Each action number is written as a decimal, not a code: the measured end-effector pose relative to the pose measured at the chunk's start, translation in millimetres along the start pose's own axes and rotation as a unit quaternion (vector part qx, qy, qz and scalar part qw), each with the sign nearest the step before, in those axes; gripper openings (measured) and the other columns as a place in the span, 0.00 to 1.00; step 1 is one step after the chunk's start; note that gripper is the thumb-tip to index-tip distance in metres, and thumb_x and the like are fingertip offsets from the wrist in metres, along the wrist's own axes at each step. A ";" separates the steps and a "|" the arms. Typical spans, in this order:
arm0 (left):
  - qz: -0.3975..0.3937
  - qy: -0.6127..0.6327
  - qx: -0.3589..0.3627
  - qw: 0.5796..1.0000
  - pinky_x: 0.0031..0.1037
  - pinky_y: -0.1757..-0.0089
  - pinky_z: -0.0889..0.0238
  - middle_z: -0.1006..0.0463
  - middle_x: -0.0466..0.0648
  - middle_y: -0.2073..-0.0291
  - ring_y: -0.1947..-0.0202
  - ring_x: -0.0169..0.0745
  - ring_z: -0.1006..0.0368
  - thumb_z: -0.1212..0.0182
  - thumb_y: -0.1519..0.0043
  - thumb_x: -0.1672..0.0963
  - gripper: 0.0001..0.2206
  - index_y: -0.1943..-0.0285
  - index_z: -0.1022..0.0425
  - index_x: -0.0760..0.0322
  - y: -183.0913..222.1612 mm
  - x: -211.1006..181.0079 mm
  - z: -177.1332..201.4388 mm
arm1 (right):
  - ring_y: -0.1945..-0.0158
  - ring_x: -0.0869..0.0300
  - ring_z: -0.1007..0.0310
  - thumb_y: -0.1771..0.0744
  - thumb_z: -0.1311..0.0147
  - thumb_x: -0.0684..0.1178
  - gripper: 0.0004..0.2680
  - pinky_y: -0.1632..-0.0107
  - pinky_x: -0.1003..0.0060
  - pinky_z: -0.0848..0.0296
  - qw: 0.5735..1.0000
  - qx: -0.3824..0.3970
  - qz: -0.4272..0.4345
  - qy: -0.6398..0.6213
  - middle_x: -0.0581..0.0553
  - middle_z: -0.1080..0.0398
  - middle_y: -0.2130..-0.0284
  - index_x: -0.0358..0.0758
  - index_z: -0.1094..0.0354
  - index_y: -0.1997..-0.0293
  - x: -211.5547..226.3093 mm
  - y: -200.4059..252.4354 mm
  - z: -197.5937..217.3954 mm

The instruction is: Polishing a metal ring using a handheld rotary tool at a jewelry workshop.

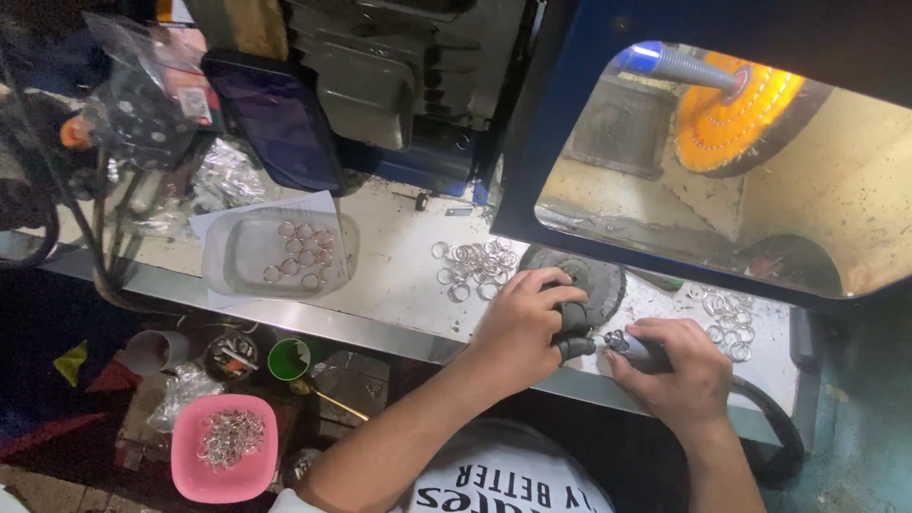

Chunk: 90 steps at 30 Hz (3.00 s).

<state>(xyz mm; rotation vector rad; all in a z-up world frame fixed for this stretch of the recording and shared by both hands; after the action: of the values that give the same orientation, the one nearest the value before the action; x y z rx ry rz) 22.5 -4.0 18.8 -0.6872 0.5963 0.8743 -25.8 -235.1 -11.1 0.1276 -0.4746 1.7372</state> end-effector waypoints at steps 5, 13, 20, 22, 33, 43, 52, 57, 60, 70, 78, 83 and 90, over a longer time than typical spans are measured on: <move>0.016 0.020 -0.017 1.000 0.43 0.41 0.43 0.18 0.46 0.57 0.43 0.48 0.31 0.34 0.58 0.66 0.08 0.70 0.17 0.70 -1.3 -1.8 -2.1 | 0.58 0.54 0.21 0.43 0.26 0.56 0.15 0.60 0.60 0.20 0.994 0.038 -0.064 -0.074 0.46 0.21 0.68 0.44 0.24 0.60 19.5 -16.7 15.2; 0.034 0.013 -0.012 0.999 0.43 0.41 0.42 0.17 0.43 0.58 0.44 0.47 0.31 0.29 0.58 0.65 0.08 0.70 0.16 0.67 -2.1 2.7 -8.1 | 0.60 0.56 0.21 0.43 0.25 0.54 0.14 0.57 0.61 0.21 0.993 0.022 -0.052 -0.102 0.49 0.20 0.68 0.45 0.23 0.61 14.9 -19.2 14.2; 0.040 0.038 -0.025 0.998 0.45 0.41 0.42 0.17 0.44 0.59 0.45 0.48 0.30 0.27 0.58 0.64 0.09 0.70 0.16 0.66 -0.2 5.4 -10.7 | 0.61 0.55 0.21 0.44 0.24 0.54 0.14 0.59 0.60 0.21 0.991 0.027 -0.044 -0.124 0.47 0.19 0.68 0.44 0.22 0.62 15.8 -19.2 15.8; 0.040 0.046 -0.024 0.998 0.46 0.41 0.42 0.17 0.44 0.60 0.45 0.48 0.30 0.27 0.58 0.64 0.08 0.70 0.16 0.66 1.1 7.8 -13.0 | 0.61 0.55 0.21 0.44 0.24 0.54 0.14 0.59 0.60 0.21 0.990 0.027 -0.047 -0.127 0.47 0.19 0.68 0.44 0.22 0.62 16.5 -19.7 16.0; 0.040 0.038 -0.025 0.998 0.48 0.41 0.43 0.17 0.45 0.60 0.45 0.49 0.30 0.25 0.58 0.64 0.10 0.68 0.15 0.66 -1.2 7.2 -13.4 | 0.61 0.55 0.21 0.42 0.27 0.59 0.14 0.60 0.60 0.21 0.993 0.039 -0.055 -0.095 0.47 0.19 0.68 0.45 0.23 0.62 14.3 -19.9 14.3; 0.042 0.058 -0.020 0.997 0.49 0.40 0.43 0.17 0.44 0.59 0.44 0.50 0.30 0.26 0.58 0.64 0.10 0.68 0.16 0.66 1.1 10.9 -16.8 | 0.63 0.54 0.21 0.43 0.26 0.56 0.14 0.62 0.61 0.22 0.994 0.026 -0.029 -0.107 0.46 0.19 0.70 0.43 0.22 0.61 18.0 -21.0 15.3; 0.048 0.063 -0.011 0.997 0.51 0.40 0.44 0.17 0.46 0.60 0.44 0.51 0.30 0.25 0.58 0.65 0.11 0.67 0.15 0.66 -6.9 -0.4 -4.3 | 0.63 0.54 0.21 0.41 0.27 0.55 0.13 0.65 0.61 0.21 0.994 0.004 0.008 -0.113 0.45 0.20 0.70 0.42 0.23 0.61 20.3 -21.0 12.9; 0.044 0.057 -0.021 0.997 0.51 0.40 0.44 0.17 0.46 0.60 0.45 0.51 0.30 0.25 0.58 0.64 0.12 0.66 0.15 0.65 -6.0 -1.0 -4.8 | 0.65 0.53 0.21 0.43 0.25 0.52 0.13 0.67 0.61 0.21 0.995 -0.002 0.005 -0.097 0.44 0.20 0.71 0.41 0.23 0.62 19.1 -20.5 15.3; 0.041 0.050 -0.021 0.998 0.50 0.40 0.44 0.17 0.45 0.60 0.44 0.51 0.30 0.25 0.58 0.64 0.11 0.67 0.15 0.65 -6.2 -1.8 -4.0 | 0.65 0.53 0.21 0.44 0.24 0.52 0.14 0.68 0.62 0.21 0.996 -0.007 -0.011 -0.092 0.44 0.20 0.72 0.40 0.23 0.64 19.3 -19.0 15.0; 0.026 0.048 -0.055 0.997 0.50 0.41 0.42 0.18 0.48 0.61 0.45 0.52 0.29 0.24 0.58 0.63 0.10 0.69 0.16 0.67 -1.9 3.0 -12.4 | 0.65 0.52 0.22 0.42 0.25 0.49 0.14 0.68 0.60 0.22 0.991 -0.048 0.037 -0.122 0.44 0.21 0.70 0.41 0.24 0.59 15.4 -13.1 27.8; -0.018 -0.026 -0.074 0.997 0.52 0.42 0.41 0.20 0.53 0.58 0.46 0.56 0.30 0.32 0.57 0.67 0.04 0.76 0.19 0.73 3.8 -5.8 -15.2 | 0.61 0.53 0.24 0.39 0.22 0.55 0.16 0.59 0.59 0.25 0.989 -0.151 0.002 0.007 0.42 0.22 0.66 0.37 0.23 0.56 -26.0 17.7 31.8; -0.041 -0.032 -0.074 0.996 0.55 0.42 0.41 0.21 0.52 0.56 0.46 0.56 0.30 0.32 0.56 0.66 0.03 0.76 0.19 0.71 6.6 -5.8 -15.3 | 0.60 0.53 0.24 0.38 0.21 0.55 0.17 0.59 0.59 0.26 0.988 -0.149 0.008 0.031 0.43 0.22 0.65 0.37 0.24 0.54 -27.4 17.6 29.3; -0.061 -0.019 -0.070 0.995 0.56 0.42 0.41 0.22 0.51 0.56 0.46 0.57 0.30 0.33 0.55 0.65 0.02 0.78 0.19 0.71 6.1 -4.1 -17.2 | 0.61 0.53 0.24 0.38 0.21 0.52 0.17 0.57 0.60 0.26 0.988 -0.148 0.004 0.032 0.43 0.22 0.65 0.37 0.25 0.53 -21.2 13.1 31.5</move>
<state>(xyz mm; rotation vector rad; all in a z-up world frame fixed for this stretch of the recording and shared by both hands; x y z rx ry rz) 12.0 -16.1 9.0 -0.8232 0.4565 0.8186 -39.0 -268.4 7.1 -0.1411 -0.6799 1.6528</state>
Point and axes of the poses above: each hand's wrist, its own y-axis away from the middle knuckle, its own z-axis out of the back of the hand, x = y × z, the point moved 3 cm from there along -y, towards the middle knuckle
